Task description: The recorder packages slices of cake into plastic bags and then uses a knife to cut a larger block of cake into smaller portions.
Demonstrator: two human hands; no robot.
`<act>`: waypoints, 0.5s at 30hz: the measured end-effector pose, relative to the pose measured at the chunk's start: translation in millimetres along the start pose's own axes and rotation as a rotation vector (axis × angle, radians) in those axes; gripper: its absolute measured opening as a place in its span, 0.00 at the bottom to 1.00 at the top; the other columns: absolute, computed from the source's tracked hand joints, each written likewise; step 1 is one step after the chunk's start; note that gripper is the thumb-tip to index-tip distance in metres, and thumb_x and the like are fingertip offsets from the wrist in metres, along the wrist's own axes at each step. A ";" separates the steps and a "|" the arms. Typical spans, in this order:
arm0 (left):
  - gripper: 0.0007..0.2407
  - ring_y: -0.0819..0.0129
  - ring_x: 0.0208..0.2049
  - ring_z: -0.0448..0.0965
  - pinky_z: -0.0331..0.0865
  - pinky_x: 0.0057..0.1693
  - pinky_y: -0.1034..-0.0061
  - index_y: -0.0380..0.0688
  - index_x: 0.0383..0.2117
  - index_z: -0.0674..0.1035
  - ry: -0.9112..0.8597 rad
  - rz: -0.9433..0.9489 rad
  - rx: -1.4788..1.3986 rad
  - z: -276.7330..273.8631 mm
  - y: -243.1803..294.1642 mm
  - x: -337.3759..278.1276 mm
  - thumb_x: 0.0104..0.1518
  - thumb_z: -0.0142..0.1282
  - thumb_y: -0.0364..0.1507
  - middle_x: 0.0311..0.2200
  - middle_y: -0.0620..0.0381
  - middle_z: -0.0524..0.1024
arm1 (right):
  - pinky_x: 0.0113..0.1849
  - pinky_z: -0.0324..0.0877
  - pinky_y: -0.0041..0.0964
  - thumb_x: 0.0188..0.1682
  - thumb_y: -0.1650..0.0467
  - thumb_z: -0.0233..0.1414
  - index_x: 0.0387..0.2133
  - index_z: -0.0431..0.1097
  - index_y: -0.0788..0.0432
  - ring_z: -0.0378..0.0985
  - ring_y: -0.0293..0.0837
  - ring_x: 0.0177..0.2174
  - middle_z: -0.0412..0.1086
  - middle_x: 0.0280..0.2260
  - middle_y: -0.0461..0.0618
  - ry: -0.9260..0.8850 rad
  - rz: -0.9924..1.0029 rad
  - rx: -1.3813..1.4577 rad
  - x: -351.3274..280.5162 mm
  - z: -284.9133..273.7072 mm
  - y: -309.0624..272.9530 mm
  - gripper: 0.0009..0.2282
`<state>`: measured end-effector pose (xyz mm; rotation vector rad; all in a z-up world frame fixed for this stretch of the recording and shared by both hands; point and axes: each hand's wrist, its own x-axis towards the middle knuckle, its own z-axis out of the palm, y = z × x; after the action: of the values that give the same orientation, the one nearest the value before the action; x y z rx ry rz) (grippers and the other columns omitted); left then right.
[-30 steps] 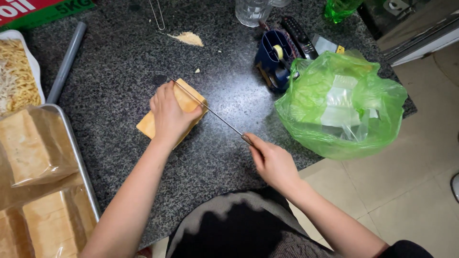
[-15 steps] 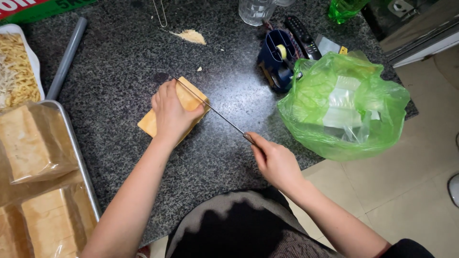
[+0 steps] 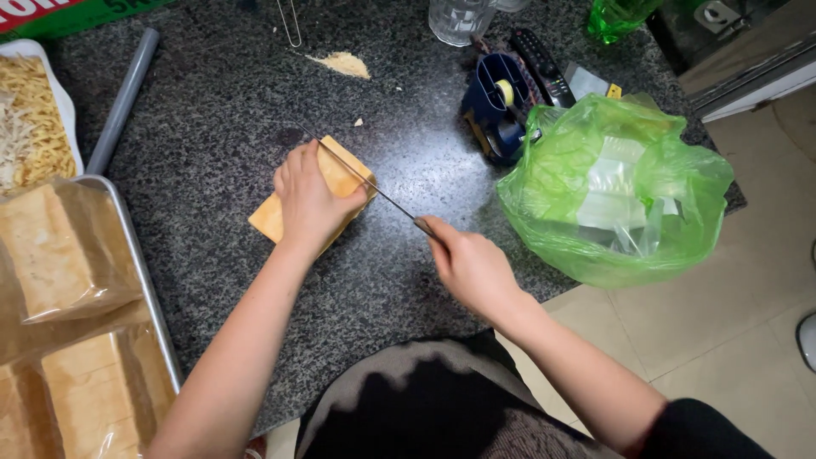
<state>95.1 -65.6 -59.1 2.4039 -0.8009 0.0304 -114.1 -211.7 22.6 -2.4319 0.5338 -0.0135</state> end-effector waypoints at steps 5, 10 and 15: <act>0.42 0.45 0.59 0.64 0.52 0.66 0.55 0.27 0.60 0.67 0.007 -0.010 0.007 3.0 -1.7 -0.4 0.39 0.72 0.43 0.56 0.39 0.68 | 0.31 0.71 0.59 0.53 0.69 0.48 0.49 0.72 0.52 0.78 0.64 0.27 0.75 0.26 0.62 0.026 -0.097 0.004 36.8 20.7 -8.5 0.12; 0.41 0.45 0.60 0.65 0.53 0.66 0.54 0.28 0.59 0.68 0.040 0.035 0.003 4.1 -1.8 -1.5 0.38 0.72 0.42 0.55 0.39 0.68 | 0.31 0.72 0.61 0.53 0.68 0.47 0.49 0.71 0.51 0.78 0.66 0.28 0.75 0.26 0.63 0.013 -0.040 -0.025 81.8 46.6 -22.2 0.12; 0.41 0.46 0.60 0.65 0.54 0.65 0.54 0.29 0.59 0.68 0.055 0.045 0.016 7.7 -4.6 -2.0 0.38 0.72 0.42 0.56 0.40 0.68 | 0.33 0.72 0.62 0.53 0.68 0.48 0.47 0.71 0.53 0.79 0.65 0.29 0.76 0.28 0.63 0.092 -0.124 -0.075 89.7 67.7 -5.4 0.11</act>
<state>94.7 -65.8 -68.4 2.3894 -0.8321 0.1212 -20.2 -201.9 -38.8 -2.5437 0.4298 -0.1604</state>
